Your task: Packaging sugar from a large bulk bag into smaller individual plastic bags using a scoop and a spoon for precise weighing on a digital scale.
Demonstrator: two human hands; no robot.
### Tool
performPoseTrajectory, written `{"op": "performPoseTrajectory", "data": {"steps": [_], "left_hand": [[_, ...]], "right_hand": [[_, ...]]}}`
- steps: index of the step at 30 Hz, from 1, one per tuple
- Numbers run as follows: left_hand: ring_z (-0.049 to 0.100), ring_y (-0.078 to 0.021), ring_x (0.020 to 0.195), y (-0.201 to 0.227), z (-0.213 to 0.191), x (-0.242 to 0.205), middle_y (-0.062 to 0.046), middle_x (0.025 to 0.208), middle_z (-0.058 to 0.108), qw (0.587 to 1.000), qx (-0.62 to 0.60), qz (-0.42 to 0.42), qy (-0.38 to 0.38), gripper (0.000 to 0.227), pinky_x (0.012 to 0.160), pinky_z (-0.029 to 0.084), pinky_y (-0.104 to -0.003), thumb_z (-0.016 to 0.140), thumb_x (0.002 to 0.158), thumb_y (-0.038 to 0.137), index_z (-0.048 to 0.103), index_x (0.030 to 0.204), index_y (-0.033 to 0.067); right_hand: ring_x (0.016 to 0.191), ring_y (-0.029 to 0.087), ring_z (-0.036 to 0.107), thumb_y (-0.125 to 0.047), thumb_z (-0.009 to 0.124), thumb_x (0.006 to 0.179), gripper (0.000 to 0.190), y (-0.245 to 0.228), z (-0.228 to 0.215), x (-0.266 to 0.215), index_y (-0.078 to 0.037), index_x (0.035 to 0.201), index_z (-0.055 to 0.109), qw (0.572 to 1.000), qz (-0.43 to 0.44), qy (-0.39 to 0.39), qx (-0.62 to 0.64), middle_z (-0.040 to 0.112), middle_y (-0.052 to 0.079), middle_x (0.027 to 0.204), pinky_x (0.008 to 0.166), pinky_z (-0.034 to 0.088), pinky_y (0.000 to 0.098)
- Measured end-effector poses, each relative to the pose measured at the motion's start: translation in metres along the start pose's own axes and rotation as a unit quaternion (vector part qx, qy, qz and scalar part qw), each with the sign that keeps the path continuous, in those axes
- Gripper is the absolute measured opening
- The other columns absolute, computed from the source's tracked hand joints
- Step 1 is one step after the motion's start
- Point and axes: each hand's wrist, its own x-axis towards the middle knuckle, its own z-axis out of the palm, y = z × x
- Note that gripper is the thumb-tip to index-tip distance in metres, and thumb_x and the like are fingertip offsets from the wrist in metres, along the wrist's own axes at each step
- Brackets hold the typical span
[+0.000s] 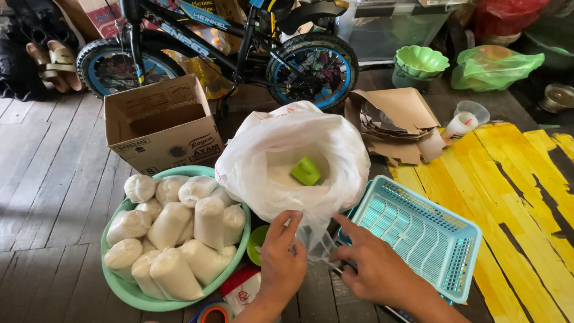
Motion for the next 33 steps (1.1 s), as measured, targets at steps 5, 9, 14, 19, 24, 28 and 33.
{"op": "performPoseTrajectory", "data": {"steps": [5, 9, 14, 19, 24, 28, 33], "left_hand": [[0.066, -0.0255, 0.11, 0.008, 0.006, -0.006, -0.011, 0.13, 0.062, 1.0, -0.006, -0.008, -0.029, 0.049, 0.072, 0.057, -0.032, 0.054, 0.083, -0.014, 0.066, 0.129, -0.0022], [0.063, -0.0165, 0.065, 0.016, 0.009, -0.009, -0.011, 0.13, 0.062, 0.998, -0.031, -0.013, -0.062, 0.042, 0.062, 0.05, -0.032, 0.051, 0.088, -0.008, 0.066, 0.128, -0.0064], [0.067, -0.0366, 0.11, -0.032, 0.0, 0.046, -0.012, 0.133, 0.063, 0.984, 0.11, -0.087, -0.108, 0.058, 0.095, 0.051, -0.047, 0.05, 0.075, -0.001, 0.066, 0.13, 0.0094], [0.069, -0.0527, 0.091, -0.01, -0.053, 0.121, -0.023, 0.126, 0.063, 0.981, 0.179, -0.047, -0.058, 0.05, 0.076, 0.057, -0.06, 0.056, 0.075, 0.0, 0.066, 0.124, -0.0038], [0.074, -0.0318, 0.089, -0.029, -0.055, 0.122, -0.013, 0.137, 0.061, 0.991, 0.095, -0.096, 0.016, 0.056, 0.075, 0.061, -0.038, 0.06, 0.079, 0.002, 0.068, 0.134, 0.0074], [0.073, -0.0395, 0.089, -0.038, -0.06, 0.12, -0.018, 0.134, 0.061, 0.991, 0.111, -0.07, -0.008, 0.05, 0.077, 0.061, -0.046, 0.06, 0.08, 0.001, 0.071, 0.129, 0.0064], [0.063, -0.0129, 0.057, -0.052, -0.068, 0.118, -0.002, 0.135, 0.064, 0.98, 0.104, -0.168, 0.001, 0.023, 0.071, 0.056, -0.033, 0.069, 0.081, 0.011, 0.079, 0.101, 0.017]], "right_hand": [[0.115, 0.035, 0.067, -0.026, 0.072, 0.085, 0.015, -0.009, 0.02, 0.007, -0.021, 0.094, 0.083, 0.973, -0.064, 0.206, 0.077, 0.04, 0.022, 0.159, 0.083, 0.057, 0.044], [0.066, 0.036, 0.065, -0.008, 0.066, 0.088, 0.014, 0.006, 0.052, 0.019, -0.014, 0.098, 0.075, 0.971, -0.037, 0.235, 0.028, 0.06, 0.013, 0.102, 0.048, 0.051, 0.0466], [0.098, 0.036, 0.067, -0.014, 0.065, 0.083, 0.016, 0.007, 0.021, 0.057, -0.013, 0.093, 0.078, 0.96, -0.074, 0.267, 0.042, 0.063, 0.017, 0.118, 0.077, 0.052, 0.0478], [0.087, 0.028, 0.077, -0.013, 0.069, 0.088, 0.026, 0.003, -0.036, 0.114, -0.014, 0.112, 0.079, 0.927, -0.008, 0.314, 0.206, 0.072, 0.014, 0.119, 0.067, 0.064, 0.0375], [0.081, 0.028, 0.078, -0.031, 0.061, 0.089, 0.023, 0.079, 0.002, 0.219, -0.024, 0.098, 0.082, 0.981, 0.152, 0.109, 0.045, 0.079, 0.004, 0.083, 0.072, 0.063, 0.0379], [0.109, 0.042, 0.072, -0.041, 0.054, 0.096, 0.042, 0.134, 0.072, 0.301, -0.006, 0.105, 0.077, 0.983, 0.17, 0.067, 0.007, 0.077, 0.022, 0.105, 0.094, 0.058, 0.0546], [0.122, 0.044, 0.061, -0.052, 0.045, 0.1, 0.06, 0.149, 0.129, 0.349, -0.001, 0.123, 0.066, 0.947, 0.304, 0.075, 0.066, 0.066, 0.024, 0.128, 0.1, 0.047, 0.0512]]}}
